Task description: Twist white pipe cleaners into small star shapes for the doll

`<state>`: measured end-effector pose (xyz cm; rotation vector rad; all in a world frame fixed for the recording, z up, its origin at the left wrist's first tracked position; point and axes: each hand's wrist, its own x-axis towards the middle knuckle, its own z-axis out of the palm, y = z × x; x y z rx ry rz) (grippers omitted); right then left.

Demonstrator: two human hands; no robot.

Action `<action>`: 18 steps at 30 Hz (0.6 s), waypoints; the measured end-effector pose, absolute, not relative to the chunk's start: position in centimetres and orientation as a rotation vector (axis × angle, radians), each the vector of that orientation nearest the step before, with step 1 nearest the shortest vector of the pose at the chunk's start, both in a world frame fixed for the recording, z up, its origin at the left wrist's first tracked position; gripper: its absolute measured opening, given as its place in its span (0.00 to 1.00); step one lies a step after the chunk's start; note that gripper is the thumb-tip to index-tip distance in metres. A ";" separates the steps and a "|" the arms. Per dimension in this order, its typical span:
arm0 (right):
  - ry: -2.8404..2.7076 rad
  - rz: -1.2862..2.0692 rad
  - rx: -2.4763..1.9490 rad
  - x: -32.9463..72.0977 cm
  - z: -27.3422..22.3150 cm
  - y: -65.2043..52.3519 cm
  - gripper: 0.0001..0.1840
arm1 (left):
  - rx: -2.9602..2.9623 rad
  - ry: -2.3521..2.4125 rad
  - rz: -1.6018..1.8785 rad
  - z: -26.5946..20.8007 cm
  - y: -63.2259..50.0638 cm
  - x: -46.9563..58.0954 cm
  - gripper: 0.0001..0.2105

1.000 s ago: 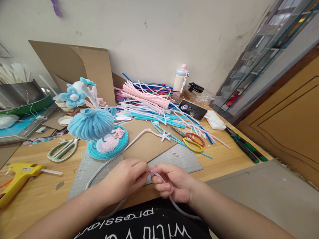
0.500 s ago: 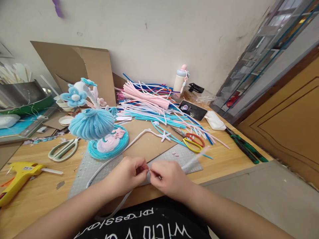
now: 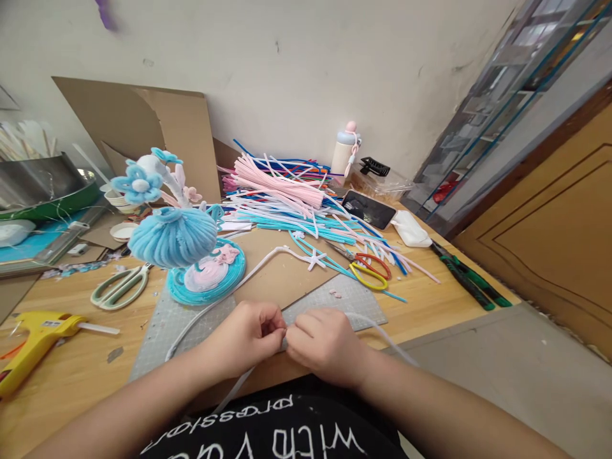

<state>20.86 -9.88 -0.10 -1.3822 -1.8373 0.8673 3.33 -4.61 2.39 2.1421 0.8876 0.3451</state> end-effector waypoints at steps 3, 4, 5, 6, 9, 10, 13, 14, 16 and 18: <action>-1.596 1.244 -1.432 20.7 0.3 -9.5 0.10 | 2.197 0.898 0.355 2.4 -4.5 3.2 0.04; -1.431 1.484 -1.415 20.6 0.5 -9.4 0.09 | 2.244 0.895 0.354 2.4 -4.4 3.2 0.04; -1.247 1.718 -1.366 20.5 0.7 -9.3 0.10 | 2.291 0.892 0.350 2.4 -4.4 3.2 0.04; -1.063 1.911 -1.295 20.5 0.8 -9.1 0.10 | 2.332 0.892 0.351 2.4 -4.4 3.2 0.05; -0.621 2.185 -1.100 20.8 1.0 -8.9 0.07 | 2.392 0.893 0.381 2.3 -4.4 3.3 0.06; -0.507 2.229 -1.061 21.0 1.0 -8.8 0.07 | 2.400 0.889 0.393 2.2 -4.4 3.3 0.06; -0.271 2.329 -1.009 21.4 0.7 -8.6 0.08 | 2.451 0.868 0.396 1.9 -4.3 3.3 0.04; -0.232 2.360 -1.006 21.5 0.6 -8.5 0.09 | 2.483 0.854 0.391 1.9 -4.2 3.3 0.04; -0.213 2.414 -1.014 21.7 0.4 -8.4 0.10 | 2.565 0.806 0.394 1.9 -4.2 3.2 0.05; -0.269 2.442 -1.045 21.7 0.4 -8.4 0.09 | 2.664 0.733 0.421 1.9 -4.2 3.0 0.08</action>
